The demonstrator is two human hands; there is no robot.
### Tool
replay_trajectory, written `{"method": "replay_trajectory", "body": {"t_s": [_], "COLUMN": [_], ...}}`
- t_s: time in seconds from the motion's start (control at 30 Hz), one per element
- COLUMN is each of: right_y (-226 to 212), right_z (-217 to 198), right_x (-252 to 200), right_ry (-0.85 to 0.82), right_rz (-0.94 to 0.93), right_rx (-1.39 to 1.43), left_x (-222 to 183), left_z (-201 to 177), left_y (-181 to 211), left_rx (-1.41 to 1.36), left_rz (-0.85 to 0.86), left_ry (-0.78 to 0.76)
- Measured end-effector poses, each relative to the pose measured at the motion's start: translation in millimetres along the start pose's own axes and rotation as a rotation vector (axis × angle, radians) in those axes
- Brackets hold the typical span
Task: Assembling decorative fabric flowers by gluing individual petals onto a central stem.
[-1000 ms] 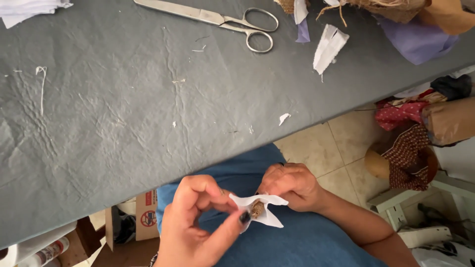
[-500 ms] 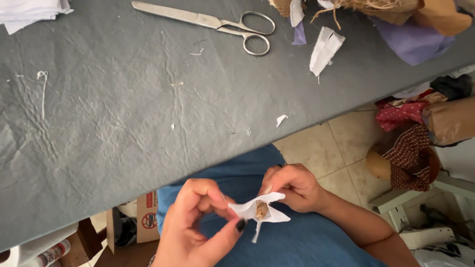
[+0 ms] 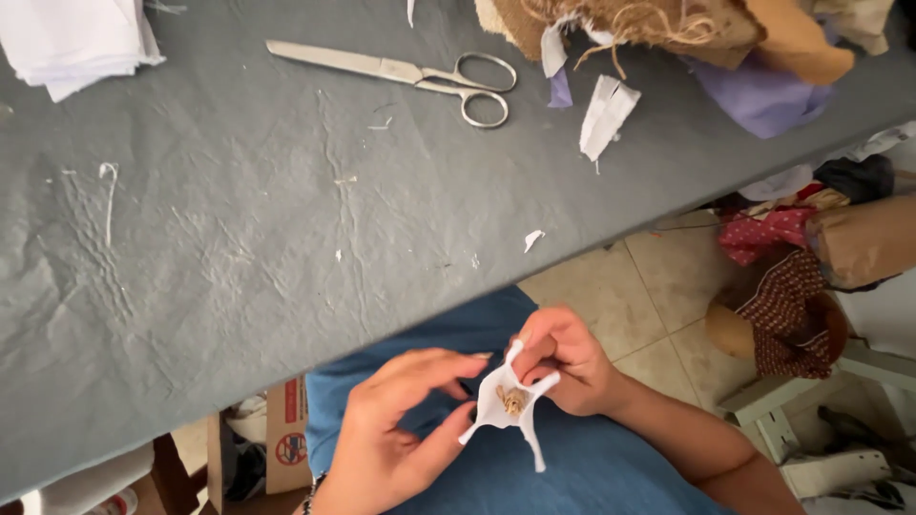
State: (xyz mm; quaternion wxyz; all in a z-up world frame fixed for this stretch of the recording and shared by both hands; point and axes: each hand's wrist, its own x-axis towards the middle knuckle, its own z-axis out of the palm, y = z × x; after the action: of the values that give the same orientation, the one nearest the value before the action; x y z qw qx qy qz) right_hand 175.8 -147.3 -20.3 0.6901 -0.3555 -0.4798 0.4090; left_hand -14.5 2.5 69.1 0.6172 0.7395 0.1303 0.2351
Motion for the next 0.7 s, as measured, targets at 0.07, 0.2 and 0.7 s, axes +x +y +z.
{"method": "replay_trajectory", "body": {"t_s": [0.07, 0.2, 0.7], "right_y": [-3, 4, -35], "right_z": [1, 3, 7], "right_x": [4, -3, 26], "right_ry": [-0.031, 0.007, 0.078], "right_rz": [-0.024, 0.025, -0.219], "right_rx": [-0.148, 0.068, -0.34], "left_x": [0, 3, -11], "left_z": [5, 11, 10], "left_y": [-9, -17, -112], "left_rx": [0.001, -0.001, -0.533], "left_rz": [0.059, 0.069, -0.539], "left_ry": [-0.012, -0.014, 0.233]}}
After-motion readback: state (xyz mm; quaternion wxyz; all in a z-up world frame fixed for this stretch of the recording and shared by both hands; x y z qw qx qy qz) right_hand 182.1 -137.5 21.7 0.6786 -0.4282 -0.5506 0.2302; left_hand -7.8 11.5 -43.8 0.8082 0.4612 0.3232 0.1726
